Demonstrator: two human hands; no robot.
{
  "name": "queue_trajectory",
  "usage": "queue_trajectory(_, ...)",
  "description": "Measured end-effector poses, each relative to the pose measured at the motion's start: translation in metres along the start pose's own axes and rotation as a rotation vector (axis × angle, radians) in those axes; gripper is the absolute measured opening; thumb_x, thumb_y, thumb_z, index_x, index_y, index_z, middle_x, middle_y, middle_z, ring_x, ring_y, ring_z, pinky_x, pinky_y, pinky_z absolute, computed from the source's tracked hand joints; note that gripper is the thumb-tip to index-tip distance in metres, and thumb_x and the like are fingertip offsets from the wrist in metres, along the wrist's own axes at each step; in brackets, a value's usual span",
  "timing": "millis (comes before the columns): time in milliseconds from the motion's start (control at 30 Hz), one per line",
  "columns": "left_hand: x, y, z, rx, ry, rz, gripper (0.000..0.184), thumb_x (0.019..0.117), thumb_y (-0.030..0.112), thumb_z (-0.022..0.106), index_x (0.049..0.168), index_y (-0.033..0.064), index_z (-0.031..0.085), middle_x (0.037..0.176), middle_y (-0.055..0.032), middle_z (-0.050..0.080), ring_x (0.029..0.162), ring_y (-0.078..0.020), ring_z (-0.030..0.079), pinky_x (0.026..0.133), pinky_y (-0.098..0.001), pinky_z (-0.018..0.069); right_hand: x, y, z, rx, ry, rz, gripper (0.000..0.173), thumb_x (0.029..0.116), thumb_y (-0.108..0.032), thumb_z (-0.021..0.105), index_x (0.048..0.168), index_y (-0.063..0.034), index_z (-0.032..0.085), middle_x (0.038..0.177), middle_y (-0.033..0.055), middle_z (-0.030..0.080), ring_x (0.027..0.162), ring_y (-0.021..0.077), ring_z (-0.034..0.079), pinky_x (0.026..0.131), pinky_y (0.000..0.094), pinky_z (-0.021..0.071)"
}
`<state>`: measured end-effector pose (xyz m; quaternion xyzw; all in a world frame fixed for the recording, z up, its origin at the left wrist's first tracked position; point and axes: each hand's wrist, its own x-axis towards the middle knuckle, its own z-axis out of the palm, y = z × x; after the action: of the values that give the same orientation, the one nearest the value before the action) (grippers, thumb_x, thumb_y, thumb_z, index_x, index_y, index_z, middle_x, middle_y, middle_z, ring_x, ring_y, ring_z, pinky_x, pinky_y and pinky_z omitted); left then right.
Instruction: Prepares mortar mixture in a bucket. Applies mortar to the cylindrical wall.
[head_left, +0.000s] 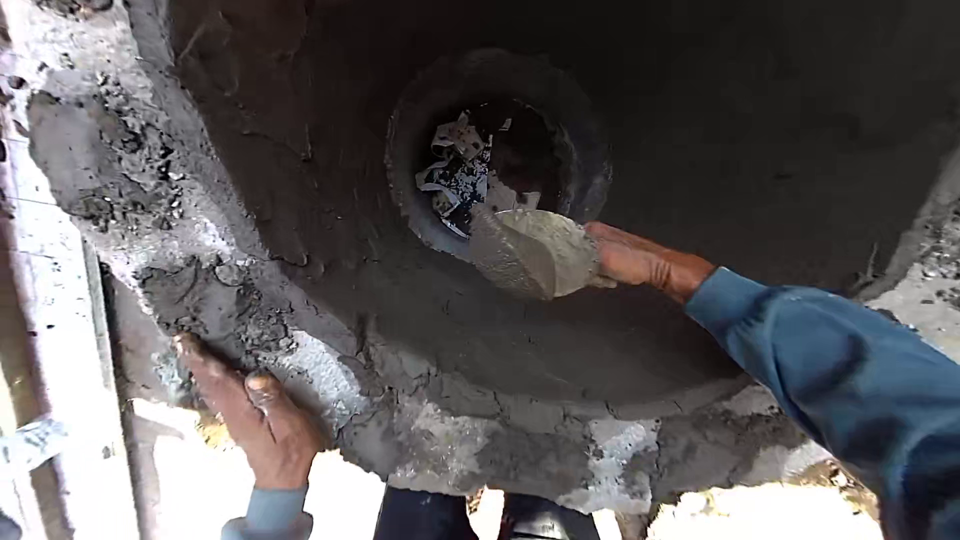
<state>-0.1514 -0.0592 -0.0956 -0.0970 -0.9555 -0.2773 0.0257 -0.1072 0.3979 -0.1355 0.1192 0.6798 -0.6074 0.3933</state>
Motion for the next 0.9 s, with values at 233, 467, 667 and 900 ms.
queue_trajectory(233, 0.004, -0.003, 0.009, 0.131, 0.035, -0.044, 0.097, 0.1037, 0.064, 0.017, 0.155, -0.0180, 0.008, 0.162, -0.0401, 0.011, 0.156, -0.0429, 0.012, 0.130, -0.0476, 0.0077, 0.105, 0.065, 0.004, -0.364, -0.107, 0.213, 0.052, 0.1131, -0.030, 0.033, 0.085, 0.0024, 0.062, 0.078, 0.0165, 0.058, 0.074, 0.0289, 0.060, 0.071, 0.0501, 0.0477)
queue_trajectory(467, 0.008, 0.010, 0.007, 0.131, 0.016, -0.126, 0.093, 0.1042, 0.065, 0.022, 0.159, -0.0093, 0.015, 0.164, -0.0355, 0.012, 0.156, -0.0430, 0.010, 0.129, -0.0515, 0.0105, 0.160, 0.122, 0.030, -0.487, -0.169, 0.197, 0.056, 0.1104, -0.034, 0.034, 0.080, 0.0030, 0.062, 0.087, 0.0221, 0.064, 0.091, 0.0386, 0.065, 0.082, 0.0594, 0.0476)
queue_trajectory(667, 0.011, 0.005, 0.004, 0.114, -0.023, -0.146, 0.105, 0.0987, 0.073, 0.024, 0.158, -0.0127, 0.009, 0.164, -0.0383, 0.006, 0.156, -0.0470, 0.005, 0.129, -0.0562, 0.0053, 0.167, 0.128, 0.059, -0.762, -0.108, 0.210, 0.062, 0.1094, -0.046, 0.031, 0.085, -0.0039, 0.069, 0.090, 0.0182, 0.070, 0.096, 0.0378, 0.069, 0.084, 0.0585, 0.0511)
queue_trajectory(900, 0.010, 0.008, 0.003, 0.081, -0.030, -0.163, 0.102, 0.0996, 0.069, 0.029, 0.157, -0.0146, 0.014, 0.162, -0.0409, 0.010, 0.154, -0.0525, 0.008, 0.128, -0.0584, 0.0078, 0.130, 0.072, 0.101, -0.844, -0.013, 0.341, 0.057, 0.1100, -0.046, 0.028, 0.104, -0.0044, 0.067, 0.088, 0.0190, 0.070, 0.090, 0.0397, 0.071, 0.078, 0.0565, 0.0536)
